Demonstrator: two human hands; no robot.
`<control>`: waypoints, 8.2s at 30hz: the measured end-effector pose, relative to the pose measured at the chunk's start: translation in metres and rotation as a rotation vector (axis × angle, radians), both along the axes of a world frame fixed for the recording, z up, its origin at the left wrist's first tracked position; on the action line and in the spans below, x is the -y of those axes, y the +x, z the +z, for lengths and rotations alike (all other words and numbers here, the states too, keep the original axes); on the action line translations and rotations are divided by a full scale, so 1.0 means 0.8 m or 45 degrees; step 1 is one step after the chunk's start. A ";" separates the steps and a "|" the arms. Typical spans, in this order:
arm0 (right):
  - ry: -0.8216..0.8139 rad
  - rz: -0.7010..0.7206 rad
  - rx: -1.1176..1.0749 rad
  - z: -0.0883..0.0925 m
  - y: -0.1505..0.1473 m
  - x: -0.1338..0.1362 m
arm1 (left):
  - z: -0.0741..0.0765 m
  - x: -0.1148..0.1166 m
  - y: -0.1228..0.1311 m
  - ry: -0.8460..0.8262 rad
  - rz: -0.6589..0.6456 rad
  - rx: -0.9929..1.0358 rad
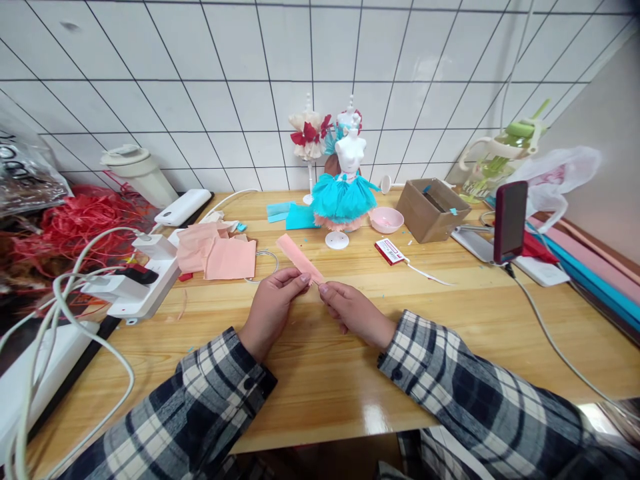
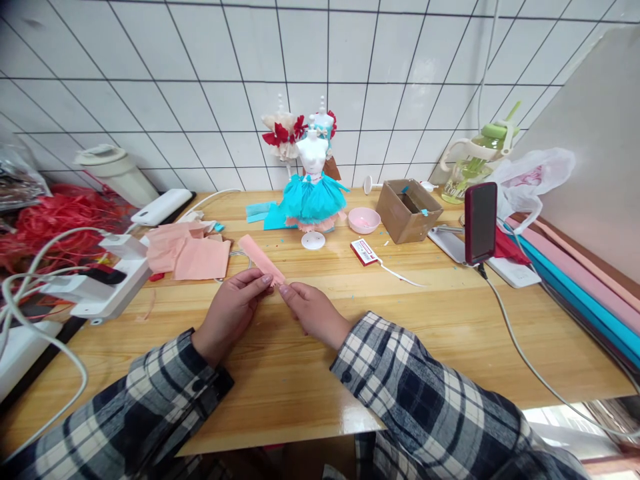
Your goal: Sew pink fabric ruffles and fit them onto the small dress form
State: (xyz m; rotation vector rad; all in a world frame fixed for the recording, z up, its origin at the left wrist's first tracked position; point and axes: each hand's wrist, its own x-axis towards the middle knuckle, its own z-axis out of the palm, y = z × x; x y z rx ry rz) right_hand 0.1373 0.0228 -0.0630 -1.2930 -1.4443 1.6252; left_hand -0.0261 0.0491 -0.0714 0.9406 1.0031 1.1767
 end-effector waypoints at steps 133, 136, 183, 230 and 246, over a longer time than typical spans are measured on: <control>0.043 -0.028 -0.024 -0.007 -0.001 0.000 | 0.008 0.003 0.004 -0.094 0.012 0.121; 0.028 -0.027 -0.034 -0.005 -0.001 0.001 | 0.006 0.002 0.003 -0.099 0.032 0.127; 0.294 -0.373 -0.121 -0.006 0.005 -0.007 | 0.007 0.012 0.009 0.041 -0.146 -0.019; 0.370 -0.005 0.104 -0.014 0.007 -0.008 | 0.008 0.006 0.008 -0.039 -0.061 0.103; 0.370 0.021 0.066 -0.018 0.007 -0.010 | 0.008 0.005 0.008 -0.060 -0.068 0.164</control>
